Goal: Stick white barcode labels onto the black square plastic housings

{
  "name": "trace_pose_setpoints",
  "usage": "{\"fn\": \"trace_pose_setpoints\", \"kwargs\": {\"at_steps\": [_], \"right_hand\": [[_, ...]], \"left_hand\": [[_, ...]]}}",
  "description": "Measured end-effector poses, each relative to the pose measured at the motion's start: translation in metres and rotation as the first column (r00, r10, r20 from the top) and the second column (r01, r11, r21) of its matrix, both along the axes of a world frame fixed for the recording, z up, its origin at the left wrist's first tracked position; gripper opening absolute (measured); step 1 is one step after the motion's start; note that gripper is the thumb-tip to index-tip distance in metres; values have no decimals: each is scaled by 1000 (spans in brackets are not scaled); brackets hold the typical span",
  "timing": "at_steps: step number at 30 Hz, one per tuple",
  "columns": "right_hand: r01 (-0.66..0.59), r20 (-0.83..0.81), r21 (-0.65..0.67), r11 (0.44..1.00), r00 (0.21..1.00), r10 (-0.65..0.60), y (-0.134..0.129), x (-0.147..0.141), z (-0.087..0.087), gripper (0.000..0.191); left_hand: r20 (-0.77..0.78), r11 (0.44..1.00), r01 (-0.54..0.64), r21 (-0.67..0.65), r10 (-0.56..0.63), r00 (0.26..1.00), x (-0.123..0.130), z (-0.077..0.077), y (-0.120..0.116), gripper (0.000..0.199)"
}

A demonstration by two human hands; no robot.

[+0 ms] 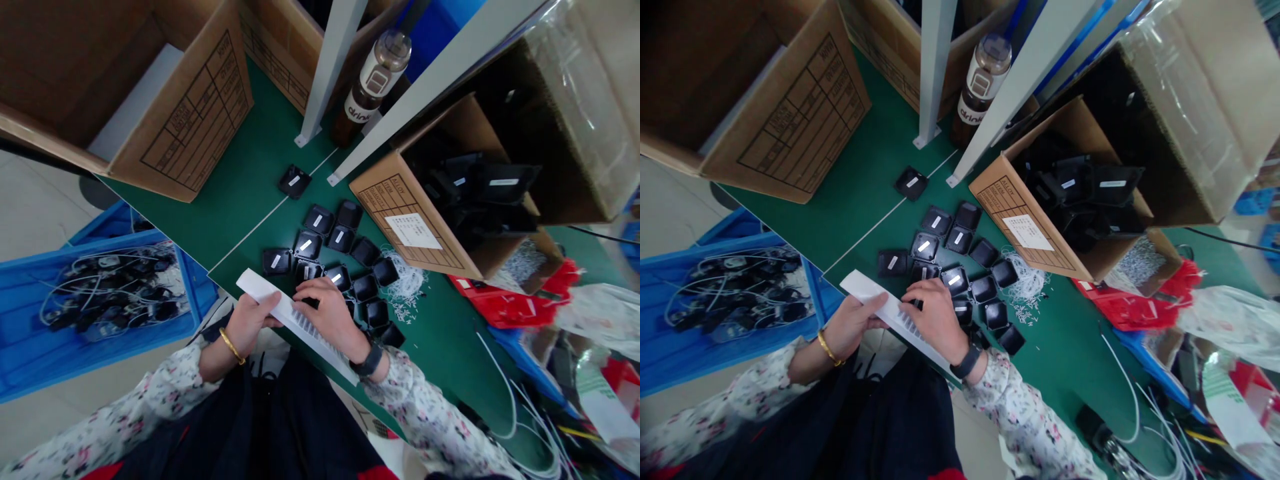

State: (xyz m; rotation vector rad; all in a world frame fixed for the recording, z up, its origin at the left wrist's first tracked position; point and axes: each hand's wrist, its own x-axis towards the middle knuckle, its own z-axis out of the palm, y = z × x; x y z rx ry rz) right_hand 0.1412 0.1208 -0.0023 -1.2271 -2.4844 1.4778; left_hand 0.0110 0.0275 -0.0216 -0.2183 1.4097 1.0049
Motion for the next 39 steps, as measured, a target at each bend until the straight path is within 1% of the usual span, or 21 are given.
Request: {"fn": "trace_pose_setpoints", "kwargs": {"at_steps": [3,5,7,9,11,12,14,16,18,21,24,27,29,30,31,33,34,35,36,37,39], "right_hand": [[44,-33,54,998,999,-42,-7,2,5,9],[28,-71,95,995,997,-22,2,4,6,10],[42,-91,205,978,996,-24,27,8,3,10],[87,-52,388,918,996,-72,65,13,-4,11],[73,56,536,841,991,-122,108,19,-15,11],[32,131,561,827,983,-127,128,20,-20,11],[-76,284,552,830,953,-102,160,21,-32,11],[-177,418,520,835,906,-68,176,18,-43,11],[-240,522,506,828,850,-73,181,12,-54,10],[-260,592,519,814,797,-123,178,5,-70,13],[-240,597,566,788,779,-192,173,2,-78,20],[-172,526,640,749,809,-264,163,2,-71,30],[-61,404,653,755,871,-279,146,1,-59,35],[-8,340,614,789,905,-255,133,0,-51,32],[15,283,531,847,939,-194,118,-1,-43,26],[-68,175,264,962,984,22,84,-2,-29,23],[-148,120,127,981,984,133,67,-3,-23,24],[-214,71,19,977,975,212,51,-3,-18,23],[-245,37,-50,968,968,247,37,-3,-15,19],[-236,22,-84,968,971,238,26,-2,-13,16],[-133,10,-85,987,991,135,10,-1,-11,9]], "left_hand": [[29,1000,-21,-1,21,999,-1,-4,-1,10],[27,999,-44,-19,45,999,-2,-8,-1,10],[18,998,-60,-32,61,998,-4,-11,-1,11],[10,997,-70,-37,71,997,-5,-12,0,11],[9,996,-75,-45,75,997,-7,-12,0,11],[9,996,-78,-52,79,997,-7,-11,0,11],[8,994,-87,-66,88,996,-8,-8,0,10],[0,992,-100,-73,100,995,-8,-6,-1,9],[-8,991,-114,-75,114,993,-8,-5,-3,9],[-10,987,-130,-91,130,991,-8,-5,-6,10],[-13,985,-133,-108,133,991,-8,-5,-6,10],[-16,989,-117,-93,116,993,-8,-5,-6,10],[-12,992,-97,-81,96,995,-7,-4,-4,10],[-8,993,-87,-76,87,996,-7,-3,-3,10],[-2,994,-79,-71,79,997,-7,-3,-2,10],[9,995,-70,-65,71,997,-5,-2,0,9],[11,995,-71,-66,72,997,-5,-2,2,9],[12,995,-72,-68,73,997,-5,-1,3,9],[12,995,-72,-70,73,997,-4,-1,4,9],[12,995,-70,-70,71,997,-4,-1,4,9],[19,996,-67,-64,68,997,-4,-2,5,9]]}}
